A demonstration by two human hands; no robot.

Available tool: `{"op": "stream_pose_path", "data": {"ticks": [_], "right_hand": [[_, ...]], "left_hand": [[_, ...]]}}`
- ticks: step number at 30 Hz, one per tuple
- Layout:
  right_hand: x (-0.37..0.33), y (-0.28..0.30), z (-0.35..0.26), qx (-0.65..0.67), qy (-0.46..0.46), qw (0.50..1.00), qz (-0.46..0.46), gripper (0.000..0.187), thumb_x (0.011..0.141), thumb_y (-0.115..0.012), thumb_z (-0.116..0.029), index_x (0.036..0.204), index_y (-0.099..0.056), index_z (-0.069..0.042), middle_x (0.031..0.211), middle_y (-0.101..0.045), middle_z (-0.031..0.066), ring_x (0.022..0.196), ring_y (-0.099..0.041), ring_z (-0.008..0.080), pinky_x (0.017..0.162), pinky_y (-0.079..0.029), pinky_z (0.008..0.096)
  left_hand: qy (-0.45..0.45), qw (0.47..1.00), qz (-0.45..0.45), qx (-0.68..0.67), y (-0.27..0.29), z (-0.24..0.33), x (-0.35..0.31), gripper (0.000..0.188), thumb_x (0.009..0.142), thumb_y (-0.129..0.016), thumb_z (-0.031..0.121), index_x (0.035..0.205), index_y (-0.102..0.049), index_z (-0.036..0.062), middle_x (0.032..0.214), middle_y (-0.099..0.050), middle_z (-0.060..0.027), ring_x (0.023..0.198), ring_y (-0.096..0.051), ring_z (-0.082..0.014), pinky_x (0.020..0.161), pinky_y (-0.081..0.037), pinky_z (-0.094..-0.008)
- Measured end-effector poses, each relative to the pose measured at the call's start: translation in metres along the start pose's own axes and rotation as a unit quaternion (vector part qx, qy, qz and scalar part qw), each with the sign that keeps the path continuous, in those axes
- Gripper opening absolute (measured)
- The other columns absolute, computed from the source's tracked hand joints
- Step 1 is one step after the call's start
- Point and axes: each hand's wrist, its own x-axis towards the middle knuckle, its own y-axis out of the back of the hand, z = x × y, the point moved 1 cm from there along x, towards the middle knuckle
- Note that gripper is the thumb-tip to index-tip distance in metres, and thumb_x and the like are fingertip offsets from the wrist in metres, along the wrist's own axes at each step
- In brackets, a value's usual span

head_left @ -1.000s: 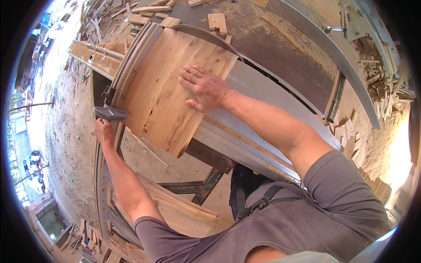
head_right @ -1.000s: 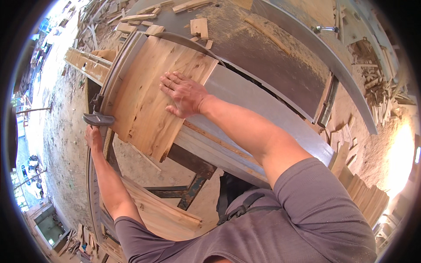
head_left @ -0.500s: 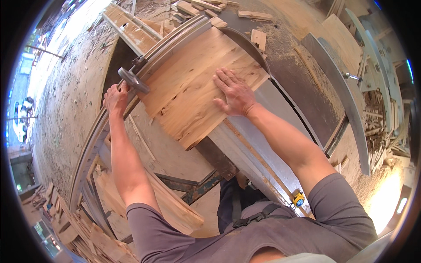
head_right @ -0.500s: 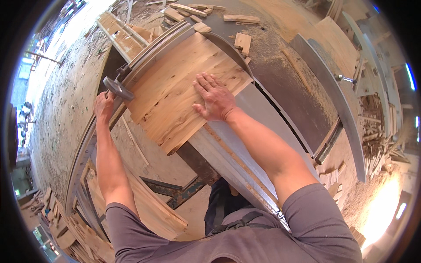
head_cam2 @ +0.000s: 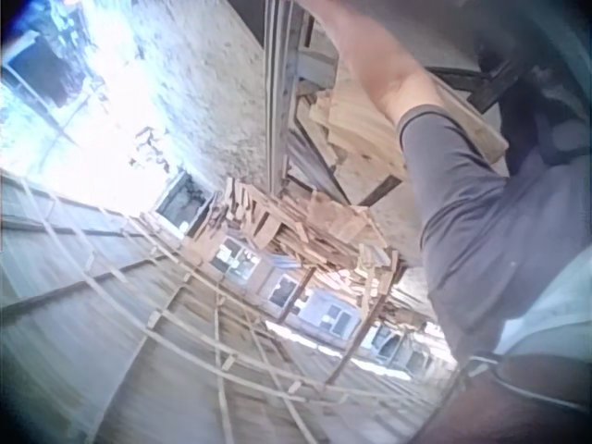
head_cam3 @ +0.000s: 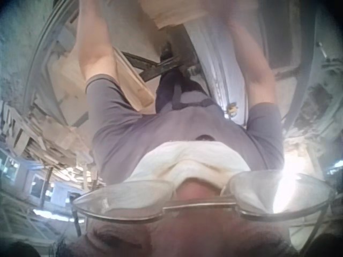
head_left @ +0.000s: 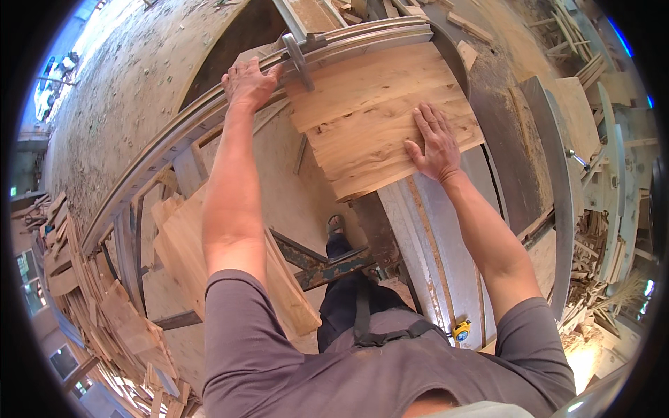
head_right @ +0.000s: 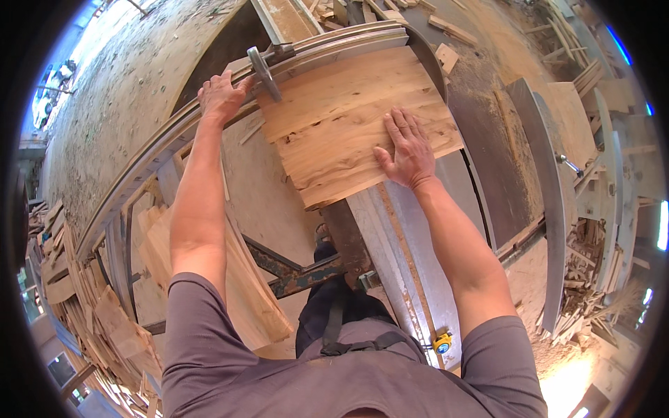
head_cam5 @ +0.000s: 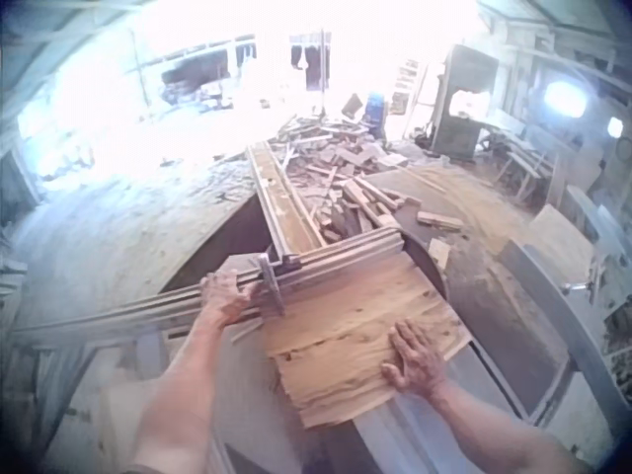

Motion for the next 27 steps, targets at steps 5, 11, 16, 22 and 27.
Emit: {"op": "stream_pose_path", "data": {"ticks": [5, 11, 16, 22, 27], "right_hand": [[-0.005, -0.003, 0.003, 0.004, -0.008, 1.0, -0.013, 0.072, 0.091, -0.066, -0.04, 0.15, -0.049, -0.003, 0.159, -0.043, 0.0194, 0.15, -0.035, 0.0343, 0.126, -0.025, 0.0472], [-0.013, -0.01, 0.005, 0.025, -0.059, 0.997, -0.033, 0.07, 0.091, -0.066, -0.035, 0.15, -0.048, -0.001, 0.161, -0.04, 0.0188, 0.153, -0.032, 0.0346, 0.126, -0.023, 0.0465], [-0.078, 0.004, -0.051, 0.193, -0.237, 0.952, 0.028, 0.069, 0.089, -0.069, -0.023, 0.149, -0.048, 0.003, 0.158, -0.043, 0.0227, 0.15, -0.036, 0.0366, 0.125, -0.026, 0.0459], [-0.153, 0.03, -0.109, 0.68, -0.433, 0.572, 0.151, 0.058, 0.091, -0.067, -0.011, 0.143, -0.05, 0.007, 0.146, -0.055, 0.0219, 0.136, -0.053, 0.0318, 0.119, -0.037, 0.044], [-0.14, 0.044, -0.076, 0.863, -0.377, 0.258, 0.214, 0.045, 0.089, -0.066, -0.002, 0.131, -0.054, 0.008, 0.13, -0.064, 0.0156, 0.122, -0.061, 0.0291, 0.111, -0.046, 0.0447]], "left_hand": [[-0.039, 0.983, 0.143, -0.107, -0.027, 0.013, -0.05, 0.08, 0.088, -0.072, 0.047, 0.151, -0.046, 0.0041, 0.154, -0.043, -0.0227, 0.148, -0.034, -0.036, 0.124, -0.019, -0.0522], [0.206, 0.795, 0.016, -0.571, -0.054, 0.091, -0.199, 0.062, 0.092, -0.071, 0.02, 0.143, -0.049, -0.0077, 0.141, -0.056, -0.022, 0.127, -0.055, -0.0334, 0.113, -0.04, -0.0454], [0.275, 0.61, -0.148, -0.728, -0.075, 0.082, -0.229, 0.034, 0.1, -0.065, 0.015, 0.127, -0.06, -0.0064, 0.119, -0.068, -0.0136, 0.1, -0.067, -0.0247, 0.089, -0.057, -0.0406], [0.276, 0.559, -0.193, -0.757, -0.065, 0.077, -0.301, 0.034, 0.103, -0.061, 0.014, 0.13, -0.055, -0.0054, 0.124, -0.065, -0.0151, 0.108, -0.068, -0.0299, 0.091, -0.059, -0.0469], [0.288, 0.501, -0.254, -0.775, -0.004, 0.063, -0.343, 0.037, 0.105, -0.059, 0.017, 0.133, -0.054, -0.0065, 0.131, -0.064, -0.0173, 0.117, -0.065, -0.0317, 0.102, -0.054, -0.051]]}}
